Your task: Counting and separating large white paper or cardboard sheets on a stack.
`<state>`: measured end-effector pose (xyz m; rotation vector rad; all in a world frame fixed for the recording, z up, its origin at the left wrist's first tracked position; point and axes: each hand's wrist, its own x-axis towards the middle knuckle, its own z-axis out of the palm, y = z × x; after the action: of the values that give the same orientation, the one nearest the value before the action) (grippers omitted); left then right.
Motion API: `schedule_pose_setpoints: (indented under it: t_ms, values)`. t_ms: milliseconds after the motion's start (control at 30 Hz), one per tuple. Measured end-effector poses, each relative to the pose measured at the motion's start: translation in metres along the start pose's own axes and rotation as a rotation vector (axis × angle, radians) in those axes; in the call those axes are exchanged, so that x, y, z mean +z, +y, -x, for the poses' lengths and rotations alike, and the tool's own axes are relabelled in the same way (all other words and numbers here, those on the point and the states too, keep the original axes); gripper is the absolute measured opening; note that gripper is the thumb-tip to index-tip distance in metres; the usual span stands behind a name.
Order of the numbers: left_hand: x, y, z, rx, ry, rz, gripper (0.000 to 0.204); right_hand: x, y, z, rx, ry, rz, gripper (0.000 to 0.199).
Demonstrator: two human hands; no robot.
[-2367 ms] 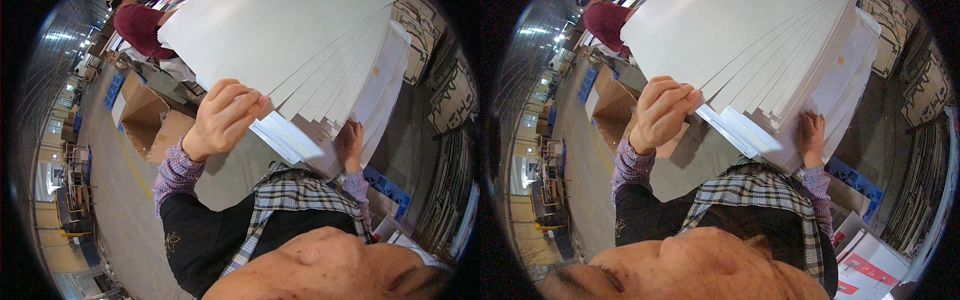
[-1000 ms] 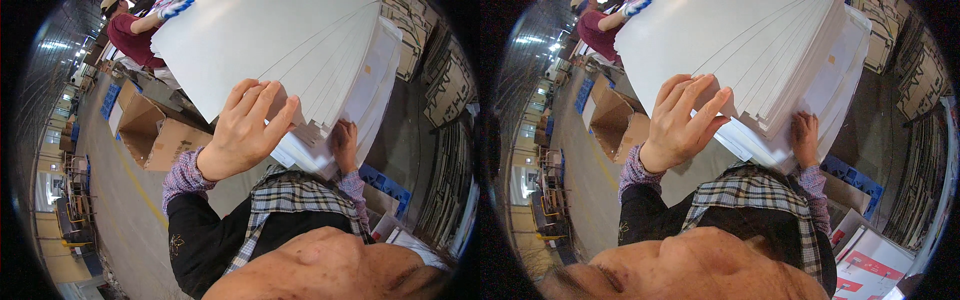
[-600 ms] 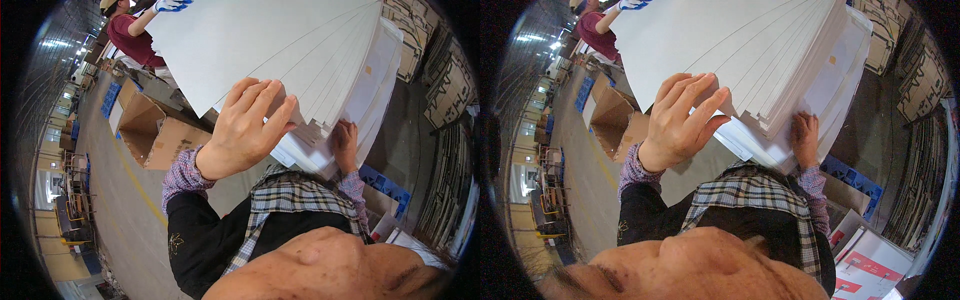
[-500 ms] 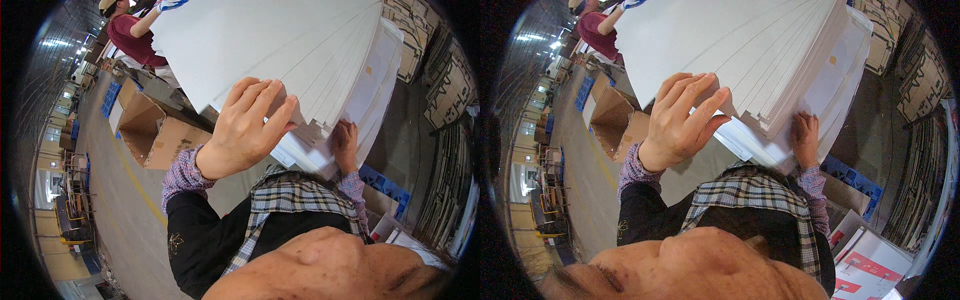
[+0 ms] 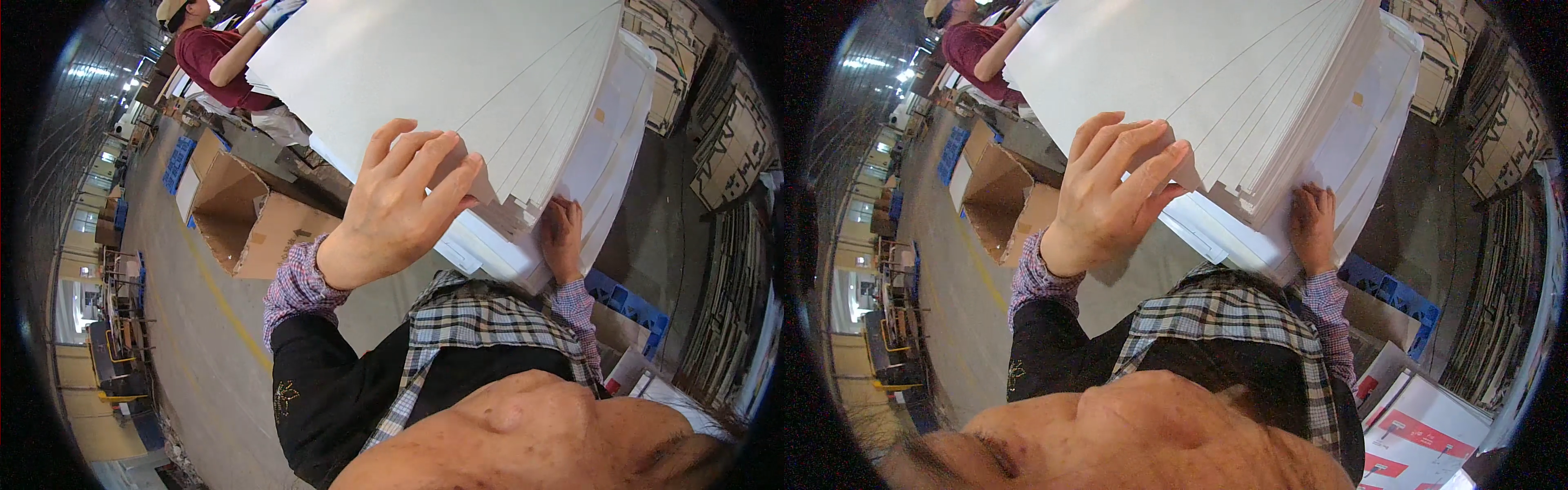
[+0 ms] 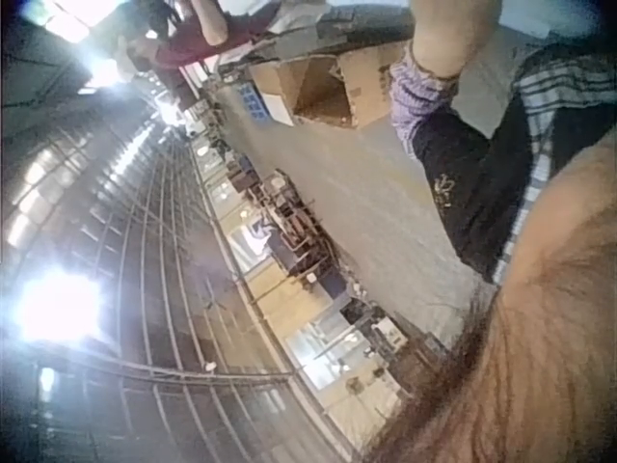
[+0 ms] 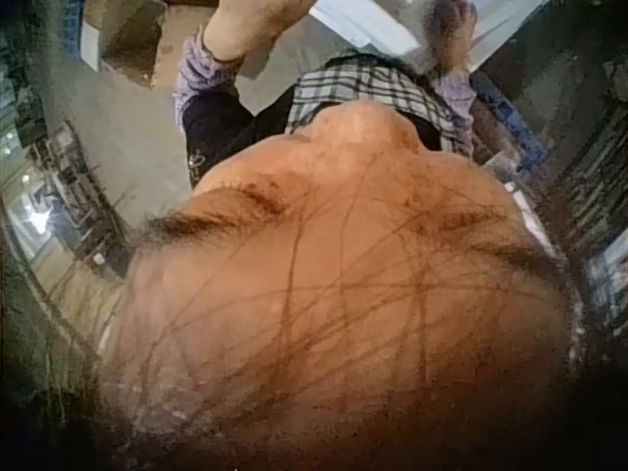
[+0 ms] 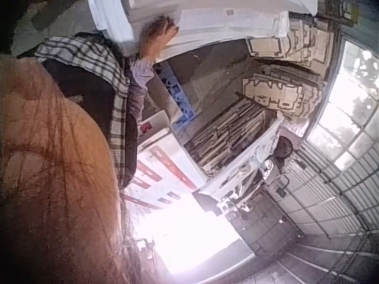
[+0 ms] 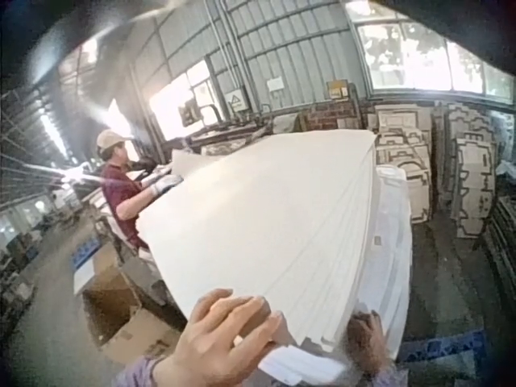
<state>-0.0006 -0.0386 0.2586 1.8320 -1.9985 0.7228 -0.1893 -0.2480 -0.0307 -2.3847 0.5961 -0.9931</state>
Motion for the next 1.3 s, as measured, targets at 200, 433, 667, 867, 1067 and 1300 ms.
schedule_pose_setpoints:
  t_ms: [200, 433, 667, 867, 1067, 1300]
  values:
    - [-0.002, -0.015, 0.000, 0.073, -0.019, 0.081, 0.048, -0.004, -0.006, -0.004, -0.020, 0.008, 0.022, 0.036]
    - [-0.006, -0.019, -0.012, 0.237, -0.023, 0.087, 0.041, -0.002, -0.001, -0.003, -0.012, 0.008, 0.030, 0.034]
    - [0.005, -0.018, -0.006, 0.255, 0.020, 0.013, 0.039, 0.000, -0.003, -0.001, 0.003, 0.014, 0.028, 0.036]
    - [0.004, -0.009, -0.005, 0.179, 0.048, -0.056, 0.032, -0.003, -0.003, -0.001, 0.003, 0.010, 0.018, 0.038]
    - [0.010, 0.001, -0.016, 0.284, 0.063, -0.012, 0.040, 0.002, 0.001, -0.001, -0.008, 0.015, 0.021, 0.037]
    - [0.010, -0.001, -0.013, 0.271, 0.070, -0.059, 0.036, 0.001, 0.002, 0.000, -0.018, 0.029, 0.008, 0.041]
